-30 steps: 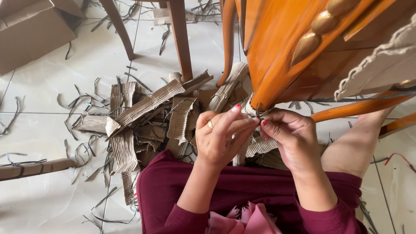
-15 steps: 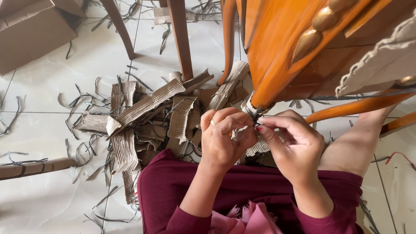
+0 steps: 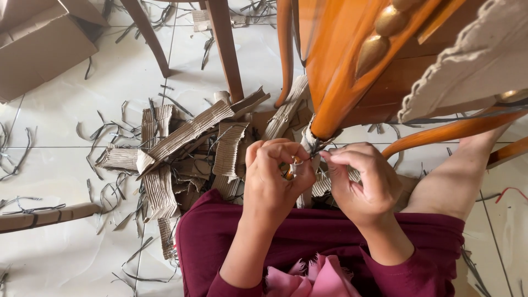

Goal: Wrapping a wooden chair leg with corrugated cardboard and securing it with plastic ties for protection.

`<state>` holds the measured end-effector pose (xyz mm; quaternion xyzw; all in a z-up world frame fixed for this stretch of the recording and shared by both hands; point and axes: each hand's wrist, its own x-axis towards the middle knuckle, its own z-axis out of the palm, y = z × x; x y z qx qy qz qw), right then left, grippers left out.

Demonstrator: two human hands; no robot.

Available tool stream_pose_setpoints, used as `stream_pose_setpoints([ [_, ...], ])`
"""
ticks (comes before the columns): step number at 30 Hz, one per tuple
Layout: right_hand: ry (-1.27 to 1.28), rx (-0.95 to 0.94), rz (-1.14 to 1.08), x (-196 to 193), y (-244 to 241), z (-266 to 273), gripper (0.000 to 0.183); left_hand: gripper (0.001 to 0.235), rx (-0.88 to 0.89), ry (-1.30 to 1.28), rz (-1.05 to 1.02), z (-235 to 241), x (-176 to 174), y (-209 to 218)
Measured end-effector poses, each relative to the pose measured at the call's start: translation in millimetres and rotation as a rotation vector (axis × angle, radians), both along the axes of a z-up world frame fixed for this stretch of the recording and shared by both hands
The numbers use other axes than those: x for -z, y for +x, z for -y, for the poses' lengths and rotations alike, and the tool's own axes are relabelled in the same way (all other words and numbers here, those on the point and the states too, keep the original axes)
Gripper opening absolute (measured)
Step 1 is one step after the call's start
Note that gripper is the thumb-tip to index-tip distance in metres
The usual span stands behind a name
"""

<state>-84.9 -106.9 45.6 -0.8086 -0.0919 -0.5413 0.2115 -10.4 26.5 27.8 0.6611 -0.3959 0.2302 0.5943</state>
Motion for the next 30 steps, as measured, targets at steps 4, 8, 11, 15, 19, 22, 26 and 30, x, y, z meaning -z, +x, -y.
stream_pose_setpoints([
  [4,-0.045,-0.018,0.015,-2,2,-2,0.016,0.031,0.014,0.067,-0.133,-7,7,-5],
  [8,-0.048,-0.016,0.034,1,1,3,0.017,0.032,-0.002,0.062,-0.150,-1,10,-1],
  [11,-0.037,0.036,0.023,10,-3,13,0.020,0.032,-0.018,0.030,-0.166,5,14,5],
  [15,-0.010,0.028,-0.012,8,-4,16,0.021,0.033,-0.036,0.003,-0.155,8,19,11],
  [19,0.142,0.024,-0.174,1,-14,15,0.019,0.034,0.105,-0.003,-0.374,-9,26,18],
  [22,0.168,-0.014,-0.205,12,-27,20,0.027,0.030,0.113,0.068,-0.446,-31,38,20],
  [26,0.227,0.027,-0.344,55,-48,12,0.009,0.033,0.114,0.221,-0.627,-55,98,22],
  [30,0.284,-0.014,-0.710,121,-60,-16,0.006,0.036,0.101,0.401,-0.719,-72,175,19],
])
